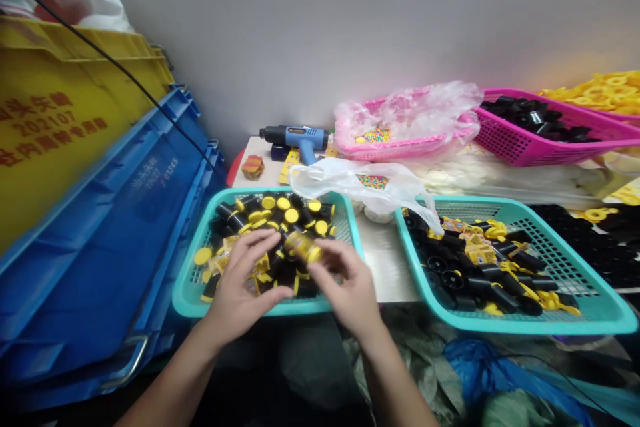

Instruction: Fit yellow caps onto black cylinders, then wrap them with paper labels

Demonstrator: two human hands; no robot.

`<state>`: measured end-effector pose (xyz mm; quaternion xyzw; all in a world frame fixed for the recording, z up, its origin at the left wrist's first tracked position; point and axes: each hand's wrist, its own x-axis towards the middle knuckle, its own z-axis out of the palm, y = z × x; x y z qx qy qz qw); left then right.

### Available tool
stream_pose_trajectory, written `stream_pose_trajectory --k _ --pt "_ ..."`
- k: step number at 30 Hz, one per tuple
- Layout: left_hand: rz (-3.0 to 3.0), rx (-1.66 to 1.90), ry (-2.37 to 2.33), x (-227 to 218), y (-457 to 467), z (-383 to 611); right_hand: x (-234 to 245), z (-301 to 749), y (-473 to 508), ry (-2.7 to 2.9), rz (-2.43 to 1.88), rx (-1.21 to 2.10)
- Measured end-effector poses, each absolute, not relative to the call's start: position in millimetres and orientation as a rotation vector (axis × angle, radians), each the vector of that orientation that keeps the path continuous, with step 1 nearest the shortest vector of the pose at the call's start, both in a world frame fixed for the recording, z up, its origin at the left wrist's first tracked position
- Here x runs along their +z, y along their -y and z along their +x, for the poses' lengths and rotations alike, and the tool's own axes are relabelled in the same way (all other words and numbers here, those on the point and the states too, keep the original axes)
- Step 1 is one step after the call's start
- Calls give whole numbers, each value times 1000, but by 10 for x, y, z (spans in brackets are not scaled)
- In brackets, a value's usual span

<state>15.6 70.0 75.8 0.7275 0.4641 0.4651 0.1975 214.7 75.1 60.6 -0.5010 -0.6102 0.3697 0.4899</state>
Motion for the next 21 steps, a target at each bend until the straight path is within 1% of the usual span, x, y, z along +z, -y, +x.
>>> stream_pose_trajectory --k 3,5,10,14,17,19,21 --pt "2080 1284 -1439 724 -759 -59 670 2320 -1005 1811 -1476 461" --pt "2074 1283 -1593 667 -789 -246 714 2302 -1217 2046 -1545 366" --pt "2032 1171 -1930 491 -855 -670 766 1826 -1768 2410 -1555 284" --pt "2011 1108 -2011 483 -905 -813 699 1526 -2003 2634 -1432 227" --pt "2018 873 -1953 588 -919 -805 691 1533 -1996 2611 -1426 225" --pt "2003 706 -1888 650 -915 -776 739 1624 -1914 2487 -1433 241" --pt "1955 655 -1829 666 -909 -750 806 1749 -1777 2301 -1384 316"
